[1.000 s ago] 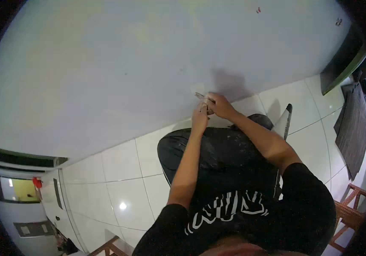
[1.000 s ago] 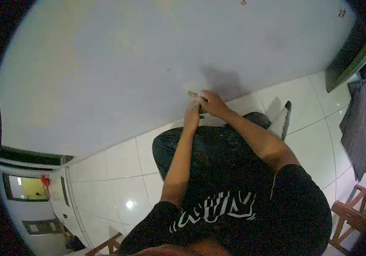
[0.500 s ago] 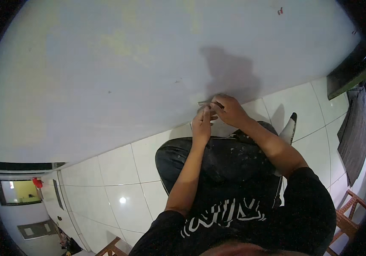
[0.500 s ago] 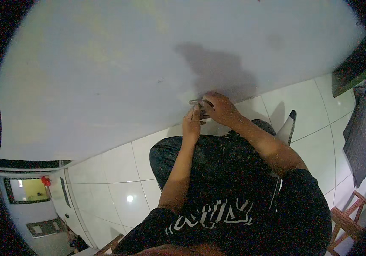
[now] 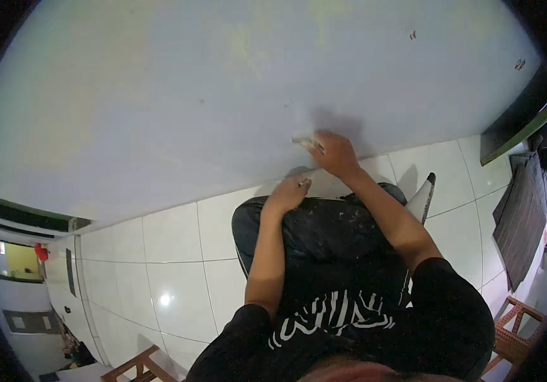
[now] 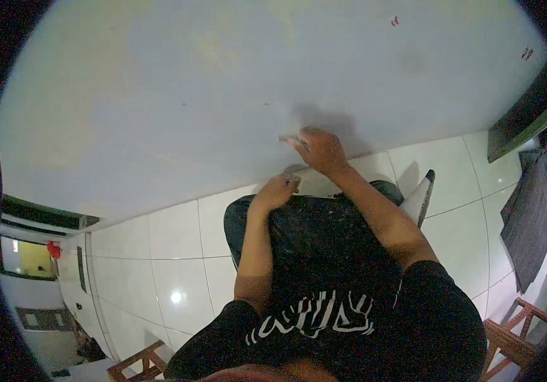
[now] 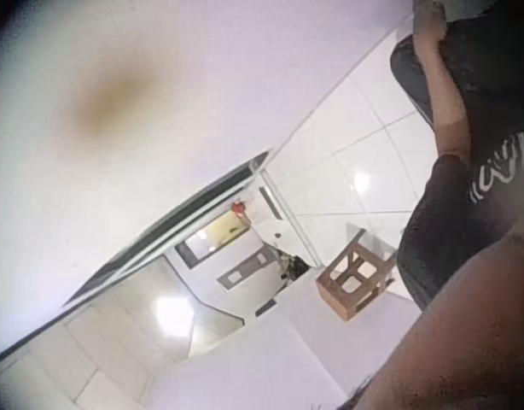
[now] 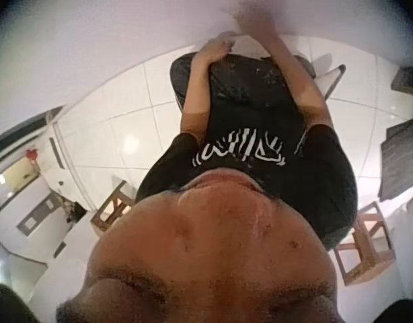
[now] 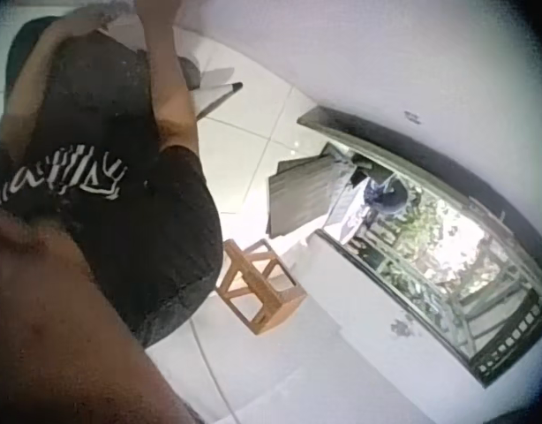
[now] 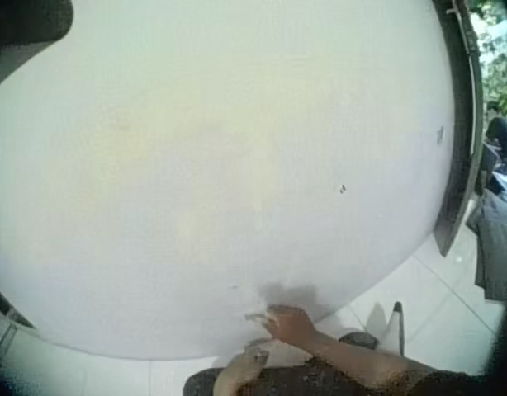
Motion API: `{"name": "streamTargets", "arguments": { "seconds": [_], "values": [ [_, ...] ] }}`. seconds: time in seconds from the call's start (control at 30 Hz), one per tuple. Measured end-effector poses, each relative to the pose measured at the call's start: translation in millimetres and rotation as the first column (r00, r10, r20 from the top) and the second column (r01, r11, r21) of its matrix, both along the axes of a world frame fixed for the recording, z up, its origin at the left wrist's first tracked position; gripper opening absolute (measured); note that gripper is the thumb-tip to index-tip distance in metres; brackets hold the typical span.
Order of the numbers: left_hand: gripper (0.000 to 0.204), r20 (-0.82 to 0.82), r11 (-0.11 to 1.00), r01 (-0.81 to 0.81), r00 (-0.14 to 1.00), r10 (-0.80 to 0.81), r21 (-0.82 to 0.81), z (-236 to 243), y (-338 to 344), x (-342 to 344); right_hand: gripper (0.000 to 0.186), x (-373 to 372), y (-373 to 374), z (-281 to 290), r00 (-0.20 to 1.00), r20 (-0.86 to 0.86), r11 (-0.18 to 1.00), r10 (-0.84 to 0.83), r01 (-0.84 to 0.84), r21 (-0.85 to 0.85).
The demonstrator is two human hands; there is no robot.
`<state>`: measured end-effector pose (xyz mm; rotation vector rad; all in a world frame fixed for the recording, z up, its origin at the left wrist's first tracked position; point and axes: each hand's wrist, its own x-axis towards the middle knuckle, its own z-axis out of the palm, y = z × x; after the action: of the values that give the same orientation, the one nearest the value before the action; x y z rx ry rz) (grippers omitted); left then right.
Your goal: The person patches a hole in a wall by applying a white filler compound using a small scraping tool.
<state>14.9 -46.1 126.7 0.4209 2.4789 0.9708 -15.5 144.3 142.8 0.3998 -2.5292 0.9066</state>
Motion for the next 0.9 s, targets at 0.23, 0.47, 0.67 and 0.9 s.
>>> {"name": "streamTargets", "arguments": {
  "seconds": [0.23,0.47,0.67,0.9],
  "values": [
    [0.049,0.182,0.996,0.091,0.980,-0.085,-0.022,16.2,-18.3,-36.6,0.036,3.1,1.5,-40.4,0.987,0.049,0.962,-0.151,0.135,0.236],
    [0.051,0.222,0.987,0.040,0.975,-0.004,-0.159,-35.7,-23.8,-34.9,0.038,-1.4,14.4,-12.8,0.996,-0.030,0.981,-0.085,0.089,0.170],
    [0.041,0.222,0.991,0.018,0.975,0.012,-0.131,-30.7,-23.7,-43.8,0.040,-5.9,4.4,-18.7,0.991,-0.129,0.985,-0.037,0.058,0.162],
    [0.049,0.305,0.989,0.043,0.952,0.003,-0.143,-3.3,0.5,-37.2,0.045,-13.9,10.2,-41.0,0.986,-0.160,0.995,-0.047,0.061,0.083]
  ]
}}
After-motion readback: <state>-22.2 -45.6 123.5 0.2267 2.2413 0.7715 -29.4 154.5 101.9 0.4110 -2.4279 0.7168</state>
